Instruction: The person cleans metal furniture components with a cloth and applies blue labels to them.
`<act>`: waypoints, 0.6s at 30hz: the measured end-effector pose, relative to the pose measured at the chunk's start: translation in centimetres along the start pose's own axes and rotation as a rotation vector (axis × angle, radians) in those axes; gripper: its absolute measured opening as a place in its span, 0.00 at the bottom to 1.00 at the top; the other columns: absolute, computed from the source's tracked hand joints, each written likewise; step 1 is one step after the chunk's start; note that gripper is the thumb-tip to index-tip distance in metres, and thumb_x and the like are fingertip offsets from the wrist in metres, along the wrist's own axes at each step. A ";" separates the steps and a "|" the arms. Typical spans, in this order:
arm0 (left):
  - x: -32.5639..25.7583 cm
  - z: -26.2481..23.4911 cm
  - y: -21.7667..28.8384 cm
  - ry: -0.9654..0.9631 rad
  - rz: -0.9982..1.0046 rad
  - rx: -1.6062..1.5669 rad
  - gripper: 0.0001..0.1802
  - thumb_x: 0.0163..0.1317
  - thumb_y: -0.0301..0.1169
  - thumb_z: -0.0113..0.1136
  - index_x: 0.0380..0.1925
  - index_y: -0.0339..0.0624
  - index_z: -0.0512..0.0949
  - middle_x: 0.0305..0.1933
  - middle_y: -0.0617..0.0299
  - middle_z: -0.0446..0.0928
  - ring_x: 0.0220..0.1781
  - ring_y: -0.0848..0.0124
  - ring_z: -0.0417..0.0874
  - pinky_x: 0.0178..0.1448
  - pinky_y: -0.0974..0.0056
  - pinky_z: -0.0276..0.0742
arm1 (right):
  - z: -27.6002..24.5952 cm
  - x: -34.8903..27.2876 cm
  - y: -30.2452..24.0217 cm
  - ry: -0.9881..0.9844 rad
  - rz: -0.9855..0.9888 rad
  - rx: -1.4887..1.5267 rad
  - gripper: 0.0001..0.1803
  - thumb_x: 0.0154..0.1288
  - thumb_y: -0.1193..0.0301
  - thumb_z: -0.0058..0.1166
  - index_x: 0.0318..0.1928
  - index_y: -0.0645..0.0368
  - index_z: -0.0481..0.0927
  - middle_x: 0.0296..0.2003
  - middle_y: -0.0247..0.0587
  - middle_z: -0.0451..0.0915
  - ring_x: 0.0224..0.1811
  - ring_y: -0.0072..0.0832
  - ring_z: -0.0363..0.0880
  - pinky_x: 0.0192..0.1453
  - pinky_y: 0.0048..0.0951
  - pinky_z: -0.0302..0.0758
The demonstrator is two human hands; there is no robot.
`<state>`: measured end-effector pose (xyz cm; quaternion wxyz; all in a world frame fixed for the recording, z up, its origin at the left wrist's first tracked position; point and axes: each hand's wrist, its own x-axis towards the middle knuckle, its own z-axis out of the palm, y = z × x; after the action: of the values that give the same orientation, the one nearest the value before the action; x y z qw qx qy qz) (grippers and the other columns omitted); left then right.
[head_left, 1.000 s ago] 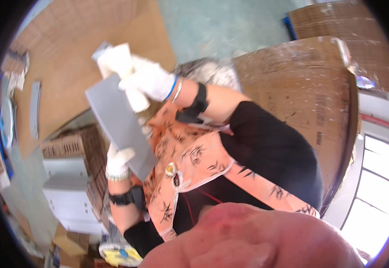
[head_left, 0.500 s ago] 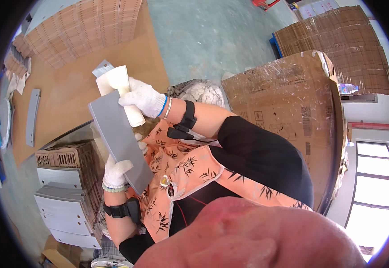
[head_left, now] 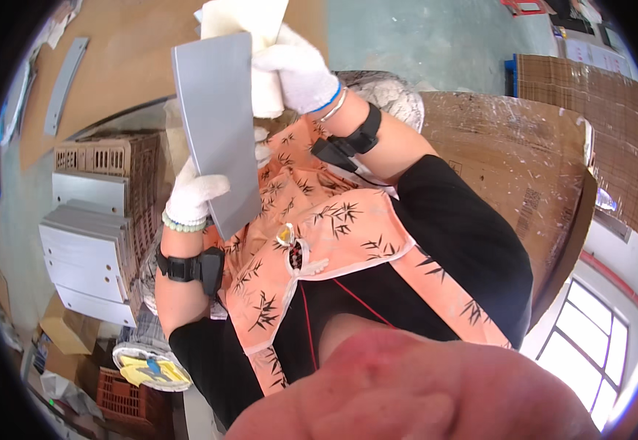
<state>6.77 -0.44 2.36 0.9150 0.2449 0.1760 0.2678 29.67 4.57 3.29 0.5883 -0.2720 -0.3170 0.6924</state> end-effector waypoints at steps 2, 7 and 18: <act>-0.1 -0.1 0.1 -0.014 -0.001 0.020 0.50 0.50 0.32 0.72 0.73 0.28 0.60 0.73 0.39 0.68 0.72 0.48 0.73 0.76 0.46 0.67 | 0.2 -0.1 -0.2 0.058 0.000 -0.050 0.34 0.57 0.78 0.50 0.69 0.61 0.70 0.57 0.43 0.80 0.58 0.33 0.80 0.65 0.37 0.77; -0.1 -0.6 -0.1 -0.029 -0.003 0.017 0.49 0.50 0.31 0.72 0.72 0.27 0.61 0.72 0.38 0.68 0.71 0.47 0.74 0.76 0.46 0.67 | 0.9 -0.2 -0.5 0.067 -0.041 -0.135 0.28 0.61 0.73 0.55 0.65 0.59 0.74 0.51 0.45 0.83 0.51 0.34 0.84 0.59 0.36 0.80; 0.3 -1.4 -0.6 -0.023 -0.016 0.041 0.48 0.56 0.45 0.70 0.70 0.25 0.63 0.69 0.38 0.71 0.69 0.47 0.76 0.74 0.46 0.70 | 3.5 0.0 -2.3 0.083 -0.020 -0.358 0.32 0.73 0.75 0.52 0.74 0.63 0.60 0.59 0.34 0.75 0.57 0.22 0.76 0.61 0.24 0.75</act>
<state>6.60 -0.22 0.79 0.9140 0.2653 0.1727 0.2539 28.56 4.37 7.34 0.5498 -0.3977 -0.4135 0.6071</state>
